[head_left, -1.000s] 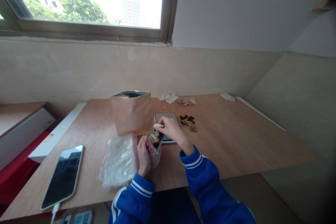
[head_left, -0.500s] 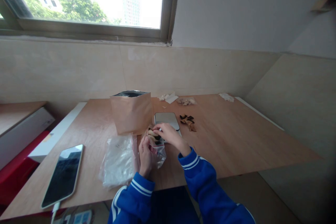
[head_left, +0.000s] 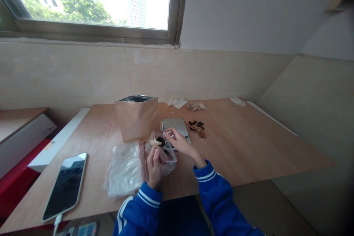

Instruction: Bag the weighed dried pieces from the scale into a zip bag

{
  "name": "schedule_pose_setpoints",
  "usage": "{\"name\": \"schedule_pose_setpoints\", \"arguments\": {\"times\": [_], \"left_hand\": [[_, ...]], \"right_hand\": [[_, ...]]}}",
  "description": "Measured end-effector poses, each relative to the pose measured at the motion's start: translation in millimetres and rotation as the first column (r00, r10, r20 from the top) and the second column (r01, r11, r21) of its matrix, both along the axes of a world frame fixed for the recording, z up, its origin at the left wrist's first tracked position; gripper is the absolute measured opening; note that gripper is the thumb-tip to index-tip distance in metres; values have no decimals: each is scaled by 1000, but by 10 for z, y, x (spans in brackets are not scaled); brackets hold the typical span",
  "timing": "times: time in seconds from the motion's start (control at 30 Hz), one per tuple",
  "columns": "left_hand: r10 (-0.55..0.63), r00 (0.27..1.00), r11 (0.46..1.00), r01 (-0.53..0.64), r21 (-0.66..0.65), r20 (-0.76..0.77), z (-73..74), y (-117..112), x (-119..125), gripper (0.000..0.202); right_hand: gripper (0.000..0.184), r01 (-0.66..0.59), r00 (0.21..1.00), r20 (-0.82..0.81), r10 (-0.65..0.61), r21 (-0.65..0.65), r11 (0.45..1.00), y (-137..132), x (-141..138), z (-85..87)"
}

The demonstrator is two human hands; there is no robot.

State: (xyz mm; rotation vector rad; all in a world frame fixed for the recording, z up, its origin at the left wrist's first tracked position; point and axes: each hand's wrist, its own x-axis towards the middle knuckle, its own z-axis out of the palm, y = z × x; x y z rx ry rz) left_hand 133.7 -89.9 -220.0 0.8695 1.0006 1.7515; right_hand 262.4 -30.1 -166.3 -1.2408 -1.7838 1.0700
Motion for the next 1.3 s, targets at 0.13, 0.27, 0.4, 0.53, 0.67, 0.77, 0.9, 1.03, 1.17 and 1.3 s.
{"name": "schedule_pose_setpoints", "arguments": {"times": [0.13, 0.27, 0.4, 0.53, 0.67, 0.77, 0.9, 1.03, 1.17, 1.3], "left_hand": [[-70, 996, 996, 72, 44, -54, -52, -4, 8, 40], [-74, 996, 997, 76, 23, -54, -58, -32, -4, 33], [-30, 999, 999, 30, -23, 14, -49, -46, -17, 30], [8, 1000, 1000, -7, -23, 23, -58, -46, -15, 31], [-32, 998, 999, 32, 9, -47, -83, -46, -15, 30], [-63, 995, 998, 64, 10, -71, -109, -51, -19, 30], [-52, 997, 998, 53, 24, -58, -132, -58, -24, 34], [-46, 995, 998, 50, 39, -89, -116, -76, -26, 38], [9, 998, 1000, -8, 19, -59, -92, -88, -24, 38], [67, 970, 994, -44, 103, -232, -103, -80, -35, 38]], "right_hand": [[26, -104, 994, -21, 110, 190, 976, -117, 30, 79], [33, -145, 980, 173, 99, 277, 950, -163, -14, 162], [35, -140, 953, 296, 57, 266, 954, -158, -20, 169], [33, -119, 954, 297, 34, 272, 955, -177, 8, 160], [39, -141, 959, 277, 62, 274, 951, -214, 11, 177], [44, -167, 933, 352, 73, 244, 955, -231, -22, 199], [38, -162, 909, 413, 52, 237, 958, -232, -61, 223], [31, -138, 929, 368, 39, 246, 959, -206, -25, 204], [31, -136, 950, 304, 66, 215, 967, -199, 58, 155], [24, -51, 998, 38, 47, 89, 995, -308, 157, 99]]}}
